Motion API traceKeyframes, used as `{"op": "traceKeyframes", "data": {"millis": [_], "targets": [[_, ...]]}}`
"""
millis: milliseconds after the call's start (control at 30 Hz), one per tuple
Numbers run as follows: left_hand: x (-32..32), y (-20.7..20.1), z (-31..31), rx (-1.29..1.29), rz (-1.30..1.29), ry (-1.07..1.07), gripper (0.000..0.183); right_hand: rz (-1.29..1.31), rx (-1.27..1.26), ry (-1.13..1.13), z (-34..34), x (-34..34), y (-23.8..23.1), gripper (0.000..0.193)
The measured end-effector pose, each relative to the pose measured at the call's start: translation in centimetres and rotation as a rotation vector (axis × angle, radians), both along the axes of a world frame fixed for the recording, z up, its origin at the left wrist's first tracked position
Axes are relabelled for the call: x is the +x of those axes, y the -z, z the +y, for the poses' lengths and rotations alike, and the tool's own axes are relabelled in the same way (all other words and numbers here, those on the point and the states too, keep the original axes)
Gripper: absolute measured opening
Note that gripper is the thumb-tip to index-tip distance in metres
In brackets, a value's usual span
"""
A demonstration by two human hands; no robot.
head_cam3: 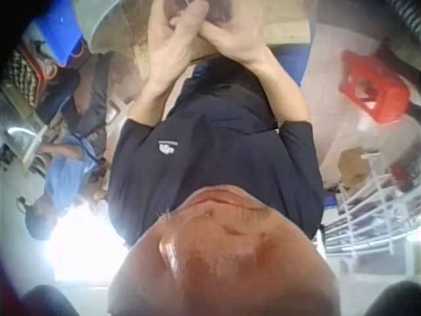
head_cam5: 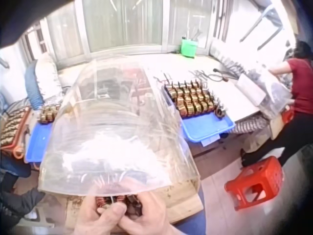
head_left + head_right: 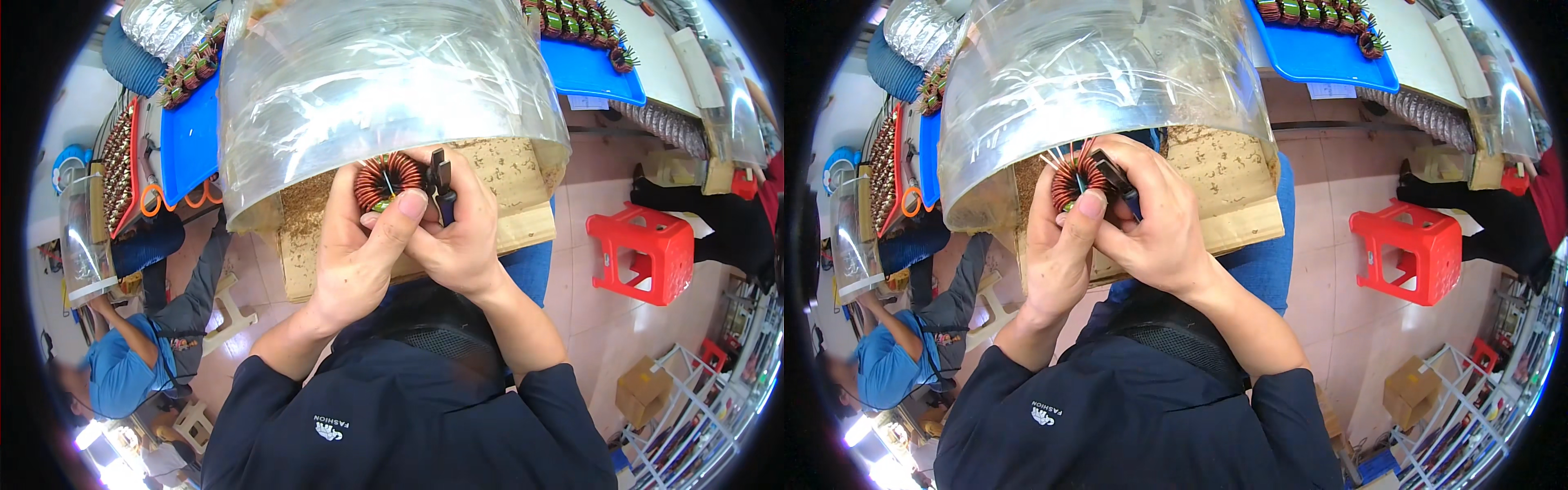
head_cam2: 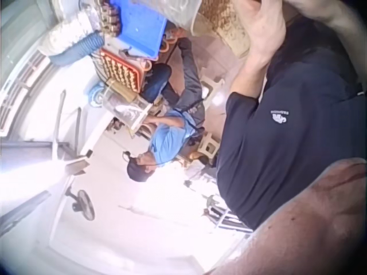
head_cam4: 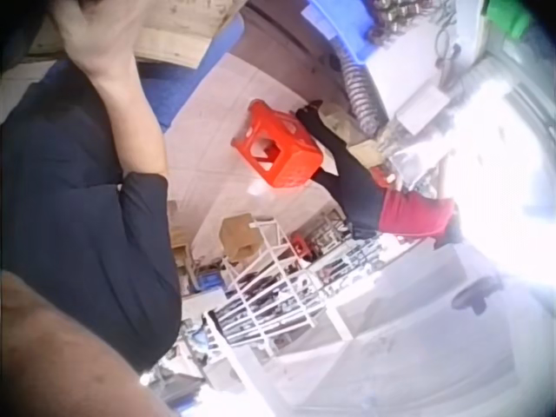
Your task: Using pliers to trim wires and adjust components on a copper toroidal coil.
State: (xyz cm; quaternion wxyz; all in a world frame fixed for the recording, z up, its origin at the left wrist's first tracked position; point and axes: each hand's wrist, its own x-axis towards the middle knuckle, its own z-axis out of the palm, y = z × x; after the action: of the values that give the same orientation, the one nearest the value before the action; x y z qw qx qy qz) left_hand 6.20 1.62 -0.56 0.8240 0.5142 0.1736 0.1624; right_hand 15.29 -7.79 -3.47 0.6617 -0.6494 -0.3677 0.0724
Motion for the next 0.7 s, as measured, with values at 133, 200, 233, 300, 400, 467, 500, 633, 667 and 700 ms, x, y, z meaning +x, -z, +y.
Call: {"op": "traceKeyframes", "data": {"millis": [133, 200, 233, 300, 400, 467, 500, 633, 667, 700], "targets": [[0.17, 0.03, -0.06, 0.017, -0.002, 0.005, 0.036, -0.001, -0.030, -0.008, -0.11, 0.14, 0.16, 0.054], [0.12, 0.12, -0.15, 0.117, -0.013, -0.001, 0.032, 0.059, -0.032, -0.020, -0.10, 0.03, 0.28, 0.053], [0.24, 0.03, -0.25, 0.116, -0.013, 0.002, 0.032, 0.059, -0.034, -0.018, -0.13, 0.06, 0.37, 0.053], [0.52, -0.28, -0.43, 0.068, -0.002, -0.031, 0.035, 0.119, -0.014, -0.040, -0.13, 0.17, 0.52, 0.054], [0.56, -0.05, -0.36, 0.087, -0.009, -0.023, 0.034, 0.143, -0.011, -0.057, -0.14, 0.29, 0.62, 0.056], [0.68, -0.06, -0.29, 0.098, -0.002, -0.030, 0.033, 0.114, -0.011, -0.052, 0.01, 0.47, 0.73, 0.057], [0.76, -0.07, -0.28, 0.109, 0.003, -0.036, 0.032, 0.083, -0.010, -0.048, 0.07, 0.54, 0.79, 0.058], [0.87, -0.16, -0.31, 0.107, 0.004, -0.041, 0.032, 0.094, -0.020, -0.047, 0.14, 0.53, 0.72, 0.058], [0.95, -0.16, -0.25, 0.122, 0.008, -0.046, 0.032, 0.127, -0.018, -0.058, 0.18, 0.57, 0.69, 0.058], [1.03, -0.18, -0.22, 0.137, 0.011, -0.052, 0.031, 0.159, -0.016, -0.069, 0.21, 0.59, 0.63, 0.058]]}}
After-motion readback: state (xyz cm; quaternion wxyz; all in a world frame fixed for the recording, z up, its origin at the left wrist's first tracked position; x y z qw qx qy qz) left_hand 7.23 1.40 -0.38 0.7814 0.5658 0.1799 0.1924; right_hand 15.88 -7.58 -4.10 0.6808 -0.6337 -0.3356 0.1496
